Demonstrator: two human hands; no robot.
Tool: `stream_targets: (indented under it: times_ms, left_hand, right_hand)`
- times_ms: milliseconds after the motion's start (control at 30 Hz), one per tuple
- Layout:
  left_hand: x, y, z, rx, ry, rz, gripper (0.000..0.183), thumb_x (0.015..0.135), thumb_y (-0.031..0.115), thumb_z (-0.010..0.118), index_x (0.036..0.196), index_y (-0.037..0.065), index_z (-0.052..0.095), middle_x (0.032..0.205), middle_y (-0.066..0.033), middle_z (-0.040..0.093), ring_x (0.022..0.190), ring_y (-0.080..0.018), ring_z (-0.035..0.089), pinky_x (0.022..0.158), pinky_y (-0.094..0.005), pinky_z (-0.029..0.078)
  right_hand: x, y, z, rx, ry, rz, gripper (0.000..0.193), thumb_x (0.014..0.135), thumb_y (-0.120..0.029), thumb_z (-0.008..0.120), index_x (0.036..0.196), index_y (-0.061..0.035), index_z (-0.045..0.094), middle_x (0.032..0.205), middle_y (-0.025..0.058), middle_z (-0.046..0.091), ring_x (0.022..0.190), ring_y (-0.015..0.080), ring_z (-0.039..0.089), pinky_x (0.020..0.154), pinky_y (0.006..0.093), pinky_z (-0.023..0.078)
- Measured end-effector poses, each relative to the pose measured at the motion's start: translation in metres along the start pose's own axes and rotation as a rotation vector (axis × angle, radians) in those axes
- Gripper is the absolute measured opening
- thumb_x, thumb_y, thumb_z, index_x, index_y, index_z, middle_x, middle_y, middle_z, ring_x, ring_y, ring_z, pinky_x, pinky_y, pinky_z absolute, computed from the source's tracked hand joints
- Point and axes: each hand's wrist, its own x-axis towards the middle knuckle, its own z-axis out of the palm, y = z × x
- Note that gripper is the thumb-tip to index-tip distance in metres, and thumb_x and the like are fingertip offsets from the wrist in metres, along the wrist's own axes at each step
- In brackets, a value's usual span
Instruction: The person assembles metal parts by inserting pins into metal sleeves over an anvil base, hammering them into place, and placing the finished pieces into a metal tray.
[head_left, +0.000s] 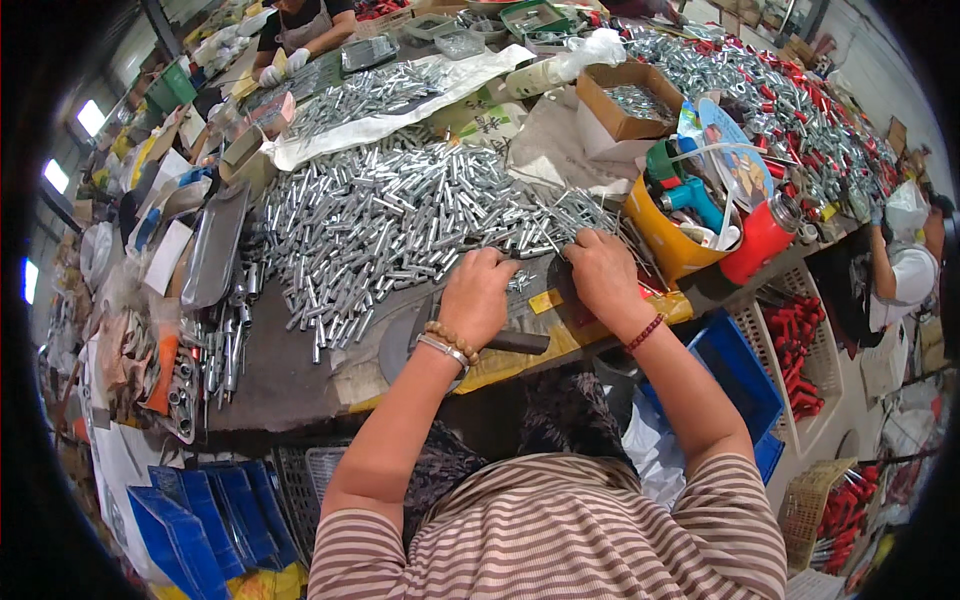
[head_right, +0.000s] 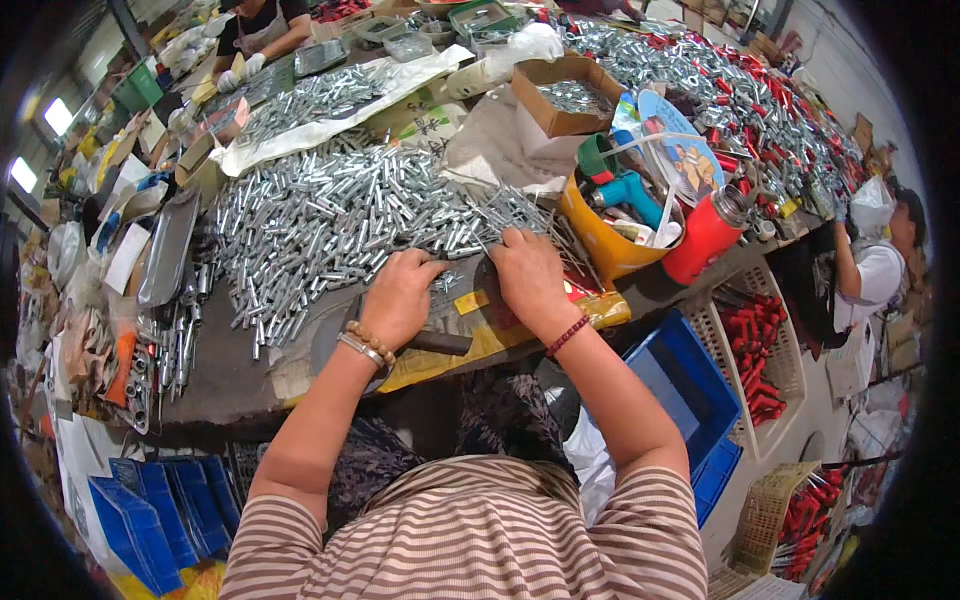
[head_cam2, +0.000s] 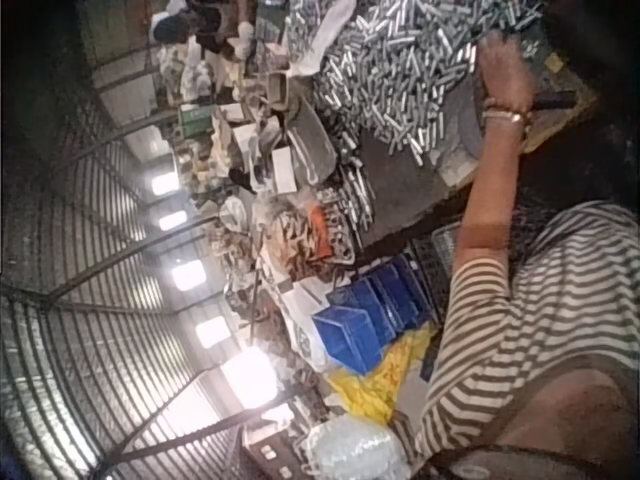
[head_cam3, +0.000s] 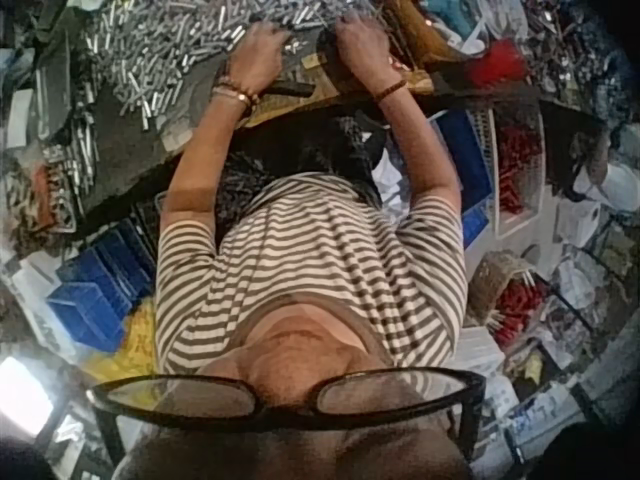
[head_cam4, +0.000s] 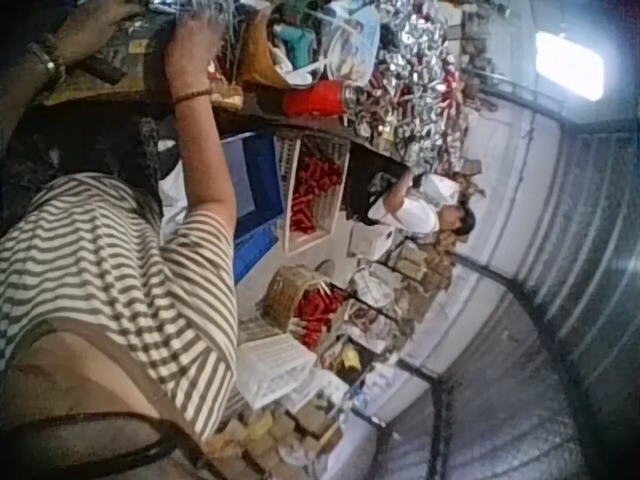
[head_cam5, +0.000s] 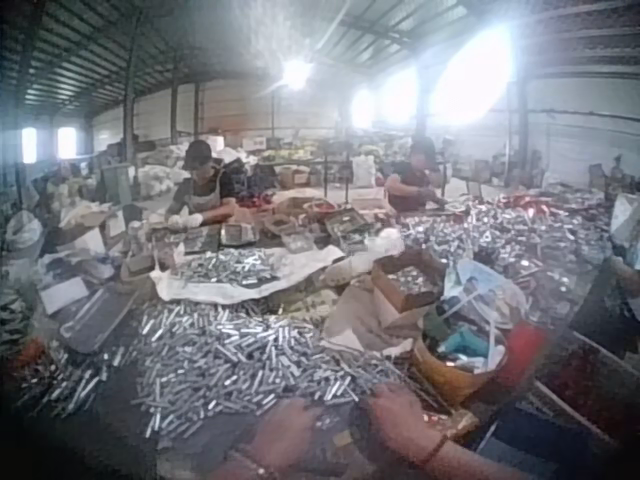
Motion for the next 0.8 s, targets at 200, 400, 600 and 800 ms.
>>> stream_targets:
  times_ms: [200, 400, 600, 800]
  left_hand:
    - [-0.006, 0.000, -0.006, -0.021, -0.048, 0.031, 0.029, 0.086, -0.001, 0.058, 0.107, 0.009, 0.075, 0.105, -0.0097, 0.064, 0.106, -0.0334, 0.060, 0.089, -0.0451, 0.052]
    - [-0.007, -0.002, -0.002, -0.035, 0.066, 0.031, 0.028, 0.085, -0.003, 0.059, 0.108, 0.004, 0.073, 0.105, -0.0118, 0.063, 0.103, -0.0347, 0.061, 0.089, -0.0453, 0.052]
    - [-0.008, -0.001, 0.003, -0.147, -0.012, 0.007, 0.033, 0.084, -0.005, 0.057, 0.112, 0.003, 0.073, 0.108, -0.0138, 0.062, 0.108, -0.0359, 0.060, 0.092, -0.0456, 0.052]
    - [-0.013, -0.009, -0.007, 0.080, 0.031, -0.082, 0.034, 0.085, -0.004, 0.056, 0.114, 0.003, 0.072, 0.109, -0.0152, 0.062, 0.107, -0.0370, 0.061, 0.094, -0.0465, 0.052]
  right_hand:
    - [-0.009, -0.008, -0.010, 0.279, -0.126, 0.037, 0.009, 0.081, -0.004, 0.064, 0.083, -0.0059, 0.072, 0.093, 0.0119, 0.065, 0.094, 0.0326, 0.068, 0.083, 0.0465, 0.055]
    - [-0.015, -0.017, -0.009, -0.018, -0.112, 0.067, 0.008, 0.079, -0.005, 0.066, 0.087, -0.0063, 0.071, 0.091, 0.0125, 0.064, 0.096, 0.0330, 0.066, 0.085, 0.0436, 0.055]
    - [-0.015, -0.049, -0.001, 0.221, -0.092, 0.052, 0.011, 0.075, -0.002, 0.071, 0.085, -0.0056, 0.071, 0.100, 0.0120, 0.064, 0.101, 0.0314, 0.065, 0.085, 0.0409, 0.057]
    - [-0.005, -0.051, 0.011, 0.187, -0.037, 0.075, 0.018, 0.077, 0.002, 0.067, 0.094, -0.0028, 0.069, 0.101, 0.0150, 0.062, 0.101, 0.0361, 0.064, 0.085, 0.0451, 0.055]
